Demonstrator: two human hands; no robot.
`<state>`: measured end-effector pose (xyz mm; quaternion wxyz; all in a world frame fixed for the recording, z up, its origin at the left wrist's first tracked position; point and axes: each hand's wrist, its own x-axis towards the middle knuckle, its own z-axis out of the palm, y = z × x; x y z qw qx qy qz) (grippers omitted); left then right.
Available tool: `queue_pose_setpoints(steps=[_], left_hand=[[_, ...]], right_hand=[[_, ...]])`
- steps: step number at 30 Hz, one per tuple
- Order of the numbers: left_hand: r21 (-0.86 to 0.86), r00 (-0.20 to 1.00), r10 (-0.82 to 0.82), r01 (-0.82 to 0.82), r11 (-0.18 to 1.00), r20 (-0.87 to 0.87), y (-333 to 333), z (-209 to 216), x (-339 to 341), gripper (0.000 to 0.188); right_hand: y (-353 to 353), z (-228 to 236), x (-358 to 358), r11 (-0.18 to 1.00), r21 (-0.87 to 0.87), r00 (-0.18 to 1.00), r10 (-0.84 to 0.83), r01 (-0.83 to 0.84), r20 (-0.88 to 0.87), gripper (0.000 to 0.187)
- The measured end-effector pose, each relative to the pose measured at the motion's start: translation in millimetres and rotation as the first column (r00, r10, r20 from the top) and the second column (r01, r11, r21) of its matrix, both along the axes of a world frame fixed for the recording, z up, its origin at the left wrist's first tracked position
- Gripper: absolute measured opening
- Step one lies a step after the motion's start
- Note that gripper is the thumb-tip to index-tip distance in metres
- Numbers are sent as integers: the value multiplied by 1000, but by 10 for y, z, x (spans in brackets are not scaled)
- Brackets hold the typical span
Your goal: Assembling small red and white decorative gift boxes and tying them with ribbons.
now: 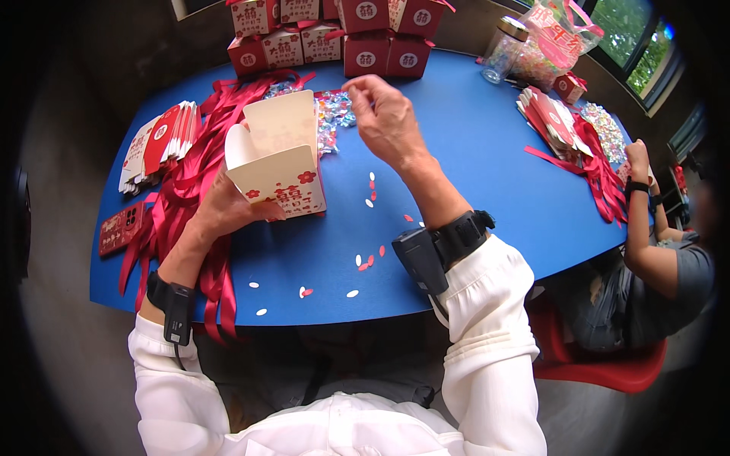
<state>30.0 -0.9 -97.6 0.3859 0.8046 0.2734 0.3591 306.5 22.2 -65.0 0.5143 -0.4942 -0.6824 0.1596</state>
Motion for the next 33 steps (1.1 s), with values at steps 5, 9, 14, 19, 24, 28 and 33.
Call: queue_pose_setpoints(steps=[5,9,14,19,24,28,33], left_hand=[[217,998,8,5,976,-59,44,-50,-19,138],[242,999,23,-12,970,-44,16,-25,-38,137],[233,1000,18,-14,972,-18,34,-41,-5,136],[216,1000,20,-16,976,-13,17,-29,-7,137],[233,998,27,-14,972,-56,18,-6,-44,138],[244,998,27,-12,970,-57,36,-12,-20,139],[277,990,24,16,961,-141,71,-34,-39,141]], right_hand=[[105,-475,45,997,14,824,-69,74,563,28],[79,-500,-123,994,-28,793,99,-102,601,28],[180,-643,-164,988,12,835,122,-152,536,23],[172,-614,-141,994,-44,867,113,-105,485,23],[99,-378,-82,975,-187,862,-7,118,508,22],[90,-316,-16,953,-241,838,-24,184,545,24],[109,-299,-24,992,-71,897,-65,107,437,25]])
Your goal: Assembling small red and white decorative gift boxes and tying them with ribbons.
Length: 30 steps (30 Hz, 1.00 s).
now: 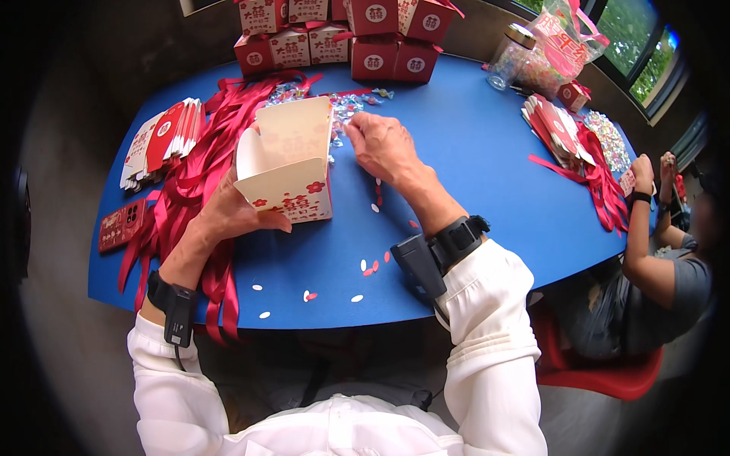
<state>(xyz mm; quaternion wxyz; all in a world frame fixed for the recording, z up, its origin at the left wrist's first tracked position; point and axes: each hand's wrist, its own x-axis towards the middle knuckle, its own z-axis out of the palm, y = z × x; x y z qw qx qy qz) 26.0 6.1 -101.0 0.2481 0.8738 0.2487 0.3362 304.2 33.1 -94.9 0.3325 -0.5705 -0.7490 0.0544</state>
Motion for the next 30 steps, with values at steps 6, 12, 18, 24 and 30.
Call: queue_pose_setpoints(steps=[6,12,18,24,30], left_hand=[[-65,999,-21,24,998,41,-20,-16,-22,142],[-86,998,-37,41,995,50,-2,-10,-13,139],[-82,994,-28,37,996,106,-28,-10,-17,139],[-76,989,-34,46,996,146,-73,15,7,139],[-16,963,-45,51,999,265,-91,95,39,132]], right_hand=[[-213,335,-208,942,253,850,312,-219,-424,13],[-401,486,-326,857,421,865,428,-297,-262,8],[-462,582,-348,801,506,911,407,-322,-66,7],[-513,654,-318,810,423,891,454,-407,-11,7],[-513,641,-325,777,427,853,521,-462,-26,10]])
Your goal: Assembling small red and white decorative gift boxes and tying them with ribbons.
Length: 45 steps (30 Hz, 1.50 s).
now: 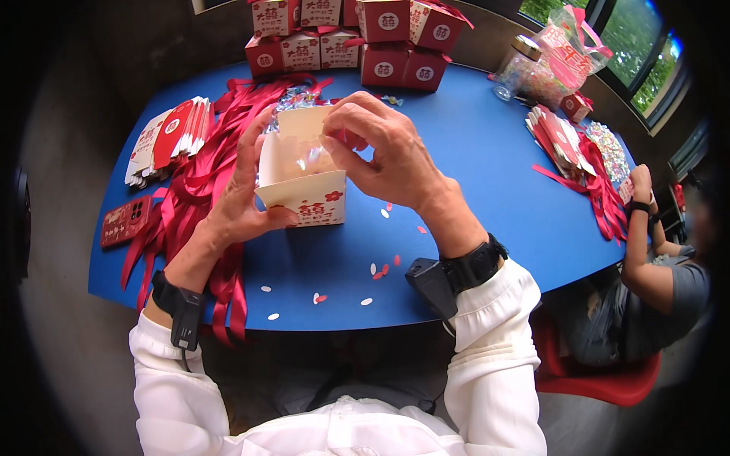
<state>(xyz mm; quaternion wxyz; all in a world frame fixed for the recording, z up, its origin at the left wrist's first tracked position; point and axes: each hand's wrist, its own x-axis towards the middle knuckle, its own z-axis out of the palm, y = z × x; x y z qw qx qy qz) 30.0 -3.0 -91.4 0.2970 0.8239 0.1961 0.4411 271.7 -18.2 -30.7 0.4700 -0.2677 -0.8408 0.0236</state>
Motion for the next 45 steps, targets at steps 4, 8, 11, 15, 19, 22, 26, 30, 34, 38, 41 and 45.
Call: queue_pose_setpoints(steps=[4,8,11,15,19,22,26,30,34,38,41,45], left_hand=[[70,999,45,-43,997,-30,6,20,-10,127],[57,998,57,-57,997,-10,3,44,0,125],[58,1000,17,-17,998,4,-6,69,13,124],[-122,993,-26,40,992,114,-26,51,-14,122],[-256,985,-24,68,964,173,-60,118,9,113],[-338,976,-7,82,938,220,-53,161,18,100],[-345,979,27,44,937,200,-56,132,6,86],[-326,978,53,17,945,202,-45,116,11,80],[-333,978,84,-16,943,192,-86,163,32,74],[-312,983,64,-6,950,175,-123,171,50,67],[-248,982,63,-17,969,177,-130,171,41,62],[-235,975,102,-54,970,195,-125,135,65,60]], right_hand=[[31,-30,10,999,-42,1000,5,-6,-12,12],[37,-44,35,994,-106,1000,-15,13,-18,12],[29,-12,72,990,-140,999,-22,17,-33,15],[25,-11,47,974,-224,999,8,-16,-36,25],[12,15,91,955,-296,1000,20,-19,1,33],[23,3,92,955,-296,999,31,-38,-27,30],[35,-58,45,967,-250,996,23,-44,-84,20],[5,-12,58,949,-295,994,99,-110,-51,25],[11,-7,76,960,-264,994,106,-92,40,35],[34,-89,58,941,-336,997,52,-29,61,44],[29,-85,41,935,-350,996,74,-55,44,50],[55,-94,65,949,-305,994,100,-80,52,56]])
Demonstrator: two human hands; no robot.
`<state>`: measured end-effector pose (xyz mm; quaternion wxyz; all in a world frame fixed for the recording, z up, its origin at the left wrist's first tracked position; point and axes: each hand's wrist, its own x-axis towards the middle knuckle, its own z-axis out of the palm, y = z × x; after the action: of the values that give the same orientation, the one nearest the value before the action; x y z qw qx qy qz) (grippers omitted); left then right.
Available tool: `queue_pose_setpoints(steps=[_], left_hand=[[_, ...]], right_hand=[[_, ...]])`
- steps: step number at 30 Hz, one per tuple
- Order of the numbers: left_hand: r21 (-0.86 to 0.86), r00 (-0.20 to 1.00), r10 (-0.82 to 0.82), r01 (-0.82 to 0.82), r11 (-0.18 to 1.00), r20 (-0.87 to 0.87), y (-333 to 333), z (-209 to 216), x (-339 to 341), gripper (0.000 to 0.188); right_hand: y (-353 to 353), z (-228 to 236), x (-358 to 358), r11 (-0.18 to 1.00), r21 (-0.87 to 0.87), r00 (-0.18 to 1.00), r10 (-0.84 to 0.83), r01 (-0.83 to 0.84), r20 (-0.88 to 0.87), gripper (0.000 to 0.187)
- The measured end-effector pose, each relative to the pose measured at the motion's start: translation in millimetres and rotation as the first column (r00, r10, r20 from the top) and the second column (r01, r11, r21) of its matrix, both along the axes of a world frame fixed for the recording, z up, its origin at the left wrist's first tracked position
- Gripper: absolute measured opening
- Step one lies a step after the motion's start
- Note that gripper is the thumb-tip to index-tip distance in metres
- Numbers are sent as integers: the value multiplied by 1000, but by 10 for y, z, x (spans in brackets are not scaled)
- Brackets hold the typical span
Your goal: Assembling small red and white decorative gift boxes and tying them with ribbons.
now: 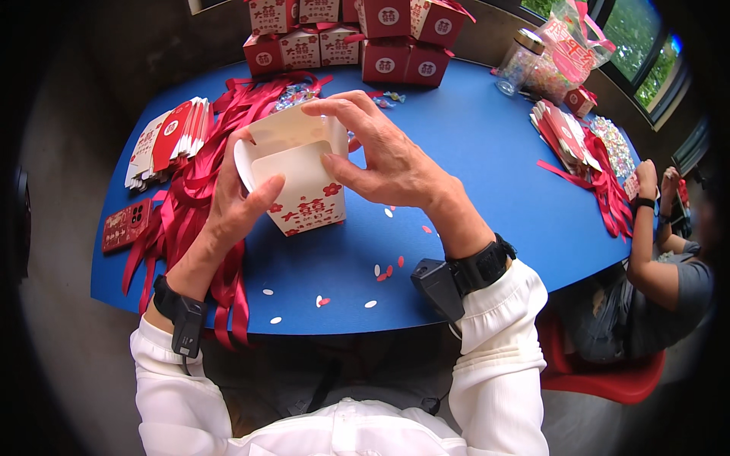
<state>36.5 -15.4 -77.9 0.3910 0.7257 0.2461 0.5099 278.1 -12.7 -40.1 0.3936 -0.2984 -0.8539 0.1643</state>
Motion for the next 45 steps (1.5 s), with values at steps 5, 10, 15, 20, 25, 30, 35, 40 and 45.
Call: queue_pose_setpoints(steps=[5,10,15,20,25,30,35,40,45], left_hand=[[-22,994,86,-88,996,-67,-28,48,-13,58],[42,996,93,-92,995,-11,-72,68,45,58],[288,979,136,-88,954,-153,60,3,-63,59],[341,962,186,-111,933,-197,67,6,-65,60],[195,977,183,-160,968,-107,-6,26,23,63],[63,983,159,-154,986,-92,-32,45,31,73],[182,977,183,-161,970,-112,-57,20,45,78],[431,882,307,-136,892,-358,-24,-1,-19,72],[453,881,354,-189,871,-313,-41,4,39,75]], right_hand=[[-55,25,-40,997,22,997,-71,71,-5,67],[-23,-21,-27,997,-28,997,-72,71,-9,68],[-44,27,-40,996,-11,994,-84,85,76,48],[1,-30,-28,995,67,994,-83,79,71,30],[-38,-12,-102,992,70,992,-107,102,69,30],[-100,-8,-156,986,65,983,-160,155,92,27],[-115,16,-178,981,44,976,-190,187,102,25],[-112,-13,-180,957,194,969,-233,214,79,23],[-111,-25,-183,936,274,960,-259,222,105,22]])
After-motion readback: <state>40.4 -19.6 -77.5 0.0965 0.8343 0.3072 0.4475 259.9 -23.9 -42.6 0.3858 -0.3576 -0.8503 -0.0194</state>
